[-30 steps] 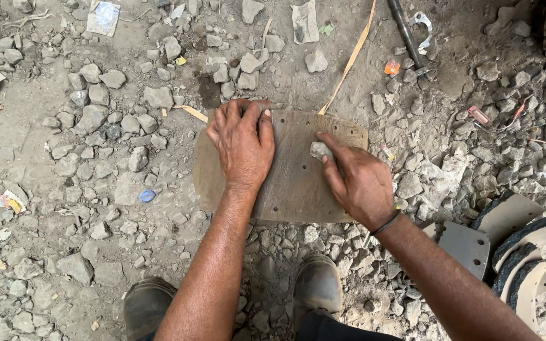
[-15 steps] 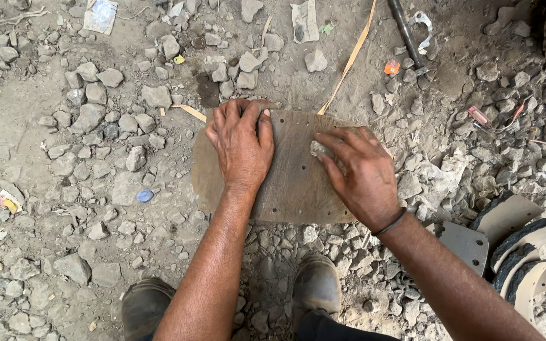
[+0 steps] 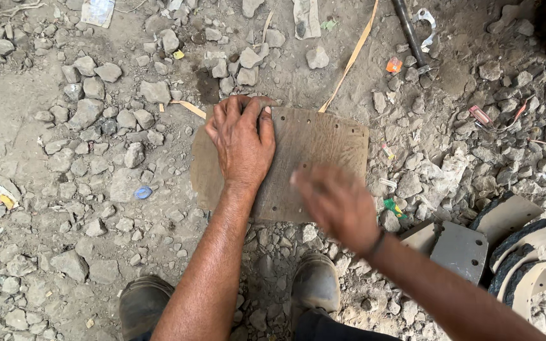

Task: The person scrapes a curved metal plate with a small stone, holding the plate with one hand and rubbing the stone across the surface with the other. The person repeatedly repositions the plate and continues scraping different areas.

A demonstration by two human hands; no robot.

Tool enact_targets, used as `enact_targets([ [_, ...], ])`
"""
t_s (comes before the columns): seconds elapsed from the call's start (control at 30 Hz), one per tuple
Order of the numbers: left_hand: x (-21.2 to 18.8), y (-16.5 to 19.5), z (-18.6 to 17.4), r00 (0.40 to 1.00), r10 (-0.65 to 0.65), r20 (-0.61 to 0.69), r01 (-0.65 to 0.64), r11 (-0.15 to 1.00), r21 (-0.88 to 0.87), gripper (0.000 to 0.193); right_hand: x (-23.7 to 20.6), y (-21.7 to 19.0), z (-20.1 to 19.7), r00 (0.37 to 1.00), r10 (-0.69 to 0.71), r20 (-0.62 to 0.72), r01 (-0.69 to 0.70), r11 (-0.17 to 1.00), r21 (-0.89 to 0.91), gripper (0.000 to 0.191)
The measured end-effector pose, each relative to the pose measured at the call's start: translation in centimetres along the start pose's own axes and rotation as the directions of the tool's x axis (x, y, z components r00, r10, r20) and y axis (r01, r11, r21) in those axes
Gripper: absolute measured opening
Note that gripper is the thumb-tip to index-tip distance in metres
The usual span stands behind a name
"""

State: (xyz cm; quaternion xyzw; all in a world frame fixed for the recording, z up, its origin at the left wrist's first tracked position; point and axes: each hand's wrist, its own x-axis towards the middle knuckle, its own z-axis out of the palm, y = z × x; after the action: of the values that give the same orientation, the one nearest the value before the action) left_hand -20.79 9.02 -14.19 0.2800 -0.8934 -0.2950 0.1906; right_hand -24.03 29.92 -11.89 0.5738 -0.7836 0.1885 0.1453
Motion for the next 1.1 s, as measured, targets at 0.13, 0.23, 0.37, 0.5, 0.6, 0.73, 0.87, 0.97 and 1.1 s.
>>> enact_targets([
  [0.13, -0.2, 0.5, -0.4, 1.0, 0.016, -0.019, -0.017, 1.0, -0.026, 0.018, 3.9, 4.7, 1.2, 0.966, 0.247, -0.072, -0.247, 0.969, 0.003, 0.032],
  [0.23, -0.2, 0.5, -0.5, 1.0, 0.017, -0.016, -0.017, 0.999, -0.036, 0.018, 3.9, 3.3, 1.0, 0.961, 0.264, -0.079, -0.263, 0.965, 0.018, 0.036],
  [0.37, 0.1, 0.2, 0.0, 1.0, 0.009, -0.028, -0.009, 1.0, -0.01, 0.017, 0.3, -2.1, 0.1, 0.99, 0.072, 0.122, -0.048, 0.981, -0.189, 0.037],
  [0.5, 0.0, 0.0, 0.1, 0.998, 0.039, -0.041, -0.039, 0.999, 0.003, 0.019, 1.0, 0.8, 1.0, 0.997, -0.063, 0.049, 0.068, 0.99, -0.122, 0.041],
  [0.6, -0.2, 0.3, -0.2, 0.999, 0.029, -0.025, -0.03, 0.999, -0.038, 0.018, 4.0, 5.5, 2.4, 0.934, 0.336, 0.123, -0.33, 0.942, -0.064, 0.027],
  [0.73, -0.1, 0.7, -0.6, 0.999, 0.009, -0.031, -0.01, 0.999, -0.037, 0.017, 2.7, 2.5, 2.0, 0.916, 0.372, 0.15, -0.371, 0.928, -0.039, 0.038],
  [0.87, 0.0, 0.7, -0.7, 0.999, -0.008, -0.032, 0.006, 0.999, -0.046, 0.017, -1.7, -3.5, 0.9, 0.983, -0.028, 0.184, 0.009, 0.995, 0.101, 0.038],
  [0.97, -0.1, 0.7, -0.7, 0.998, 0.03, -0.051, -0.032, 0.999, -0.043, 0.018, -0.6, -0.5, 1.5, 0.994, -0.024, 0.105, 0.032, 0.997, -0.071, 0.047],
  [1.1, 0.0, 0.7, -0.6, 1.0, -0.002, -0.014, 0.002, 0.999, -0.032, 0.017, 4.2, 6.0, 2.6, 0.936, 0.35, 0.019, -0.35, 0.931, 0.098, 0.034],
])
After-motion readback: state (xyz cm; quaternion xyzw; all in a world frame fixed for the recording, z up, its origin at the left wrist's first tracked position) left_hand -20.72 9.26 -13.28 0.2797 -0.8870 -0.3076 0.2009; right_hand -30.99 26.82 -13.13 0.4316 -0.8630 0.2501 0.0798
